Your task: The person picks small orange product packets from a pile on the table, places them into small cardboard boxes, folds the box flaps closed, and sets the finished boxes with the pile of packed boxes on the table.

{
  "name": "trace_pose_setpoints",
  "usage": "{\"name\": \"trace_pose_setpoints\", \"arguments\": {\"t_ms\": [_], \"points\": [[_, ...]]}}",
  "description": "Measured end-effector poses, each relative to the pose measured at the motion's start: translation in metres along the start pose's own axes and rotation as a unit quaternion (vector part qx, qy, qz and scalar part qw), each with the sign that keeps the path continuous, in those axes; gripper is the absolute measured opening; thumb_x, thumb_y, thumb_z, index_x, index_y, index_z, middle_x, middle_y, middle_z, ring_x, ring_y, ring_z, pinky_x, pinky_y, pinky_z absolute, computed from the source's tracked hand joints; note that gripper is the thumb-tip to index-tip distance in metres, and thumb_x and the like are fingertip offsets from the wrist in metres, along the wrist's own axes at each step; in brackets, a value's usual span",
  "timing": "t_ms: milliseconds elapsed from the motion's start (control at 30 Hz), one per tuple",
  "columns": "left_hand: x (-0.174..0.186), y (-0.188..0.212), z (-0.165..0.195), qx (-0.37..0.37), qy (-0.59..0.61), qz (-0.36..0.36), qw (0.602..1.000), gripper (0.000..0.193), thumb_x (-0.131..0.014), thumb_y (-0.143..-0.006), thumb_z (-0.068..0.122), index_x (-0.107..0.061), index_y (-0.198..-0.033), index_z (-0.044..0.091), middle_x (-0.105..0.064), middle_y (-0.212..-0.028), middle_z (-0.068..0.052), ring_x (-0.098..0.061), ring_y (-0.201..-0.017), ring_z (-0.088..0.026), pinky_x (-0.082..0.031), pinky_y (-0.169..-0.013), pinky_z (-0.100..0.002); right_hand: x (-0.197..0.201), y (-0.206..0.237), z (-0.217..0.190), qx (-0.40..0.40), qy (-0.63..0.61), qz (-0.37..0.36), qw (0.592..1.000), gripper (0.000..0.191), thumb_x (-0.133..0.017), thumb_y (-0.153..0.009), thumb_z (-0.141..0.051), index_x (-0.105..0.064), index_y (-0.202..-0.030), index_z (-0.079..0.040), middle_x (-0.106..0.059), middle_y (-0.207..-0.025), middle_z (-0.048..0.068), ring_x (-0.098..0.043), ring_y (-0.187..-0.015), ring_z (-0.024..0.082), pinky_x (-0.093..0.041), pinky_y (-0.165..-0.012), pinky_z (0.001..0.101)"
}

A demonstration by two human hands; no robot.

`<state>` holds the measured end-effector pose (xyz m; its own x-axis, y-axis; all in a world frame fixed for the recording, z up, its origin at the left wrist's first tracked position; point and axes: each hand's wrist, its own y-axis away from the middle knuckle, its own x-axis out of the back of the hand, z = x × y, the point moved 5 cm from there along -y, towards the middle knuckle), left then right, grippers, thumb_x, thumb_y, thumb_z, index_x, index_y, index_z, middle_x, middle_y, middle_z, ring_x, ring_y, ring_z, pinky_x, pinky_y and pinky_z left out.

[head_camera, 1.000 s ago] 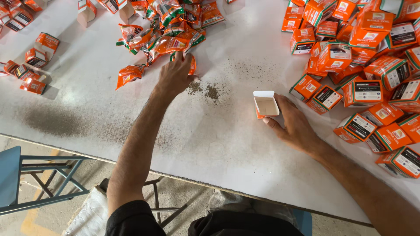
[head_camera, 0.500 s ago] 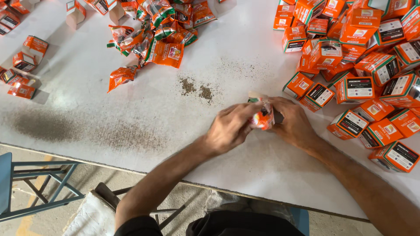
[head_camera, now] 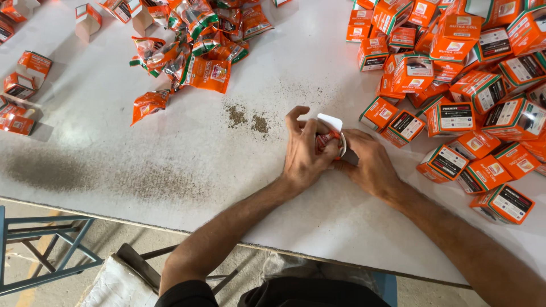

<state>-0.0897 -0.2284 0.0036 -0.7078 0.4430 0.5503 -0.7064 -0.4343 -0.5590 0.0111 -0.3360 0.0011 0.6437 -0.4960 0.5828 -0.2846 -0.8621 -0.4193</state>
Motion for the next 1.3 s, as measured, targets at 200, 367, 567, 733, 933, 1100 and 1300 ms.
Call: {"name": "trace_pose_setpoints", "arguments": {"t_ms": [200,367,567,733,933,1100,1300], "points": [[-0.009,0.012,-0.043,0.283,0.209,-0.089,0.932,0.052,-0.063,-0.09,0.013,-0.043,-0.137,0.0,-0.064,-0.102,-0.012,-0.071,-0.084,-0.017,-0.062,-0.067,-0.028,-0.006,0.013,0.016,-0.086,0.007,0.018,0.996,0.082,-0.089,-0.075,-0.017,-0.048,-0.143,0.002,-0.07,-0.122,0.018,-0.068,-0.106,0.037,-0.054,-0.087,0.0432],[-0.009,0.006,-0.045,0.244,0.274,-0.086,0.926,0.019,-0.058,-0.092,0.004,-0.061,-0.108,-0.006,-0.071,-0.09,-0.012,-0.071,-0.078,-0.014,-0.061,-0.064,-0.029,-0.009,0.017,0.004,0.058,0.068,0.024,0.996,0.063,-0.082,-0.079,-0.005,-0.054,-0.135,0.001,-0.069,-0.129,0.018,-0.07,-0.109,0.036,-0.056,-0.09,0.0424],[0.001,0.004,-0.039,0.246,0.324,-0.186,0.894,0.023,-0.061,-0.092,0.009,-0.06,-0.113,-0.001,-0.067,-0.09,-0.008,-0.064,-0.073,-0.011,-0.055,-0.061,-0.029,-0.013,0.018,-0.007,0.105,0.199,0.011,0.974,0.069,-0.076,-0.072,0.006,-0.056,-0.138,0.004,-0.066,-0.127,0.022,-0.068,-0.105,0.039,-0.055,-0.091,0.0483],[0.006,0.0,-0.051,0.339,0.487,-0.197,0.78,0.026,-0.059,-0.093,0.016,-0.068,-0.11,-0.002,-0.068,-0.089,-0.01,-0.062,-0.069,-0.014,-0.061,-0.064,-0.034,-0.012,0.016,-0.009,0.093,0.232,0.015,0.968,0.066,-0.077,-0.072,0.001,-0.058,-0.135,0.002,-0.065,-0.126,0.022,-0.067,-0.108,0.04,-0.055,-0.093,0.049],[-0.002,-0.008,-0.047,0.198,0.222,-0.2,0.934,0.022,-0.072,-0.093,0.013,-0.067,-0.107,-0.003,-0.068,-0.092,-0.012,-0.063,-0.083,-0.021,-0.054,-0.073,-0.035,-0.016,0.016,-0.009,0.057,0.178,0.045,0.981,0.042,-0.078,-0.081,-0.003,-0.056,-0.117,-0.002,-0.065,-0.129,0.022,-0.068,-0.104,0.039,-0.056,-0.084,0.0465],[0.013,0.009,-0.013,-0.045,0.147,-0.097,0.983,0.03,-0.062,-0.099,0.008,-0.063,-0.129,0.004,-0.065,-0.138,-0.014,-0.067,-0.13,-0.033,-0.06,-0.106,-0.038,-0.015,0.018,0.001,0.008,0.11,0.028,0.994,0.052,-0.081,-0.083,-0.005,-0.049,-0.124,0.001,-0.066,-0.119,0.023,-0.068,-0.098,0.042,-0.055,-0.076,0.0481],[0.024,0.015,-0.007,-0.139,0.061,-0.129,0.98,0.035,-0.075,-0.096,0.015,-0.064,-0.128,0.004,-0.058,-0.147,-0.014,-0.055,-0.141,-0.034,-0.053,-0.115,-0.044,-0.016,0.02,0.014,-0.066,0.092,0.028,0.993,0.058,-0.082,-0.082,-0.007,-0.04,-0.122,-0.001,-0.067,-0.11,0.021,-0.069,-0.1,0.042,-0.056,-0.077,0.0487]]}}
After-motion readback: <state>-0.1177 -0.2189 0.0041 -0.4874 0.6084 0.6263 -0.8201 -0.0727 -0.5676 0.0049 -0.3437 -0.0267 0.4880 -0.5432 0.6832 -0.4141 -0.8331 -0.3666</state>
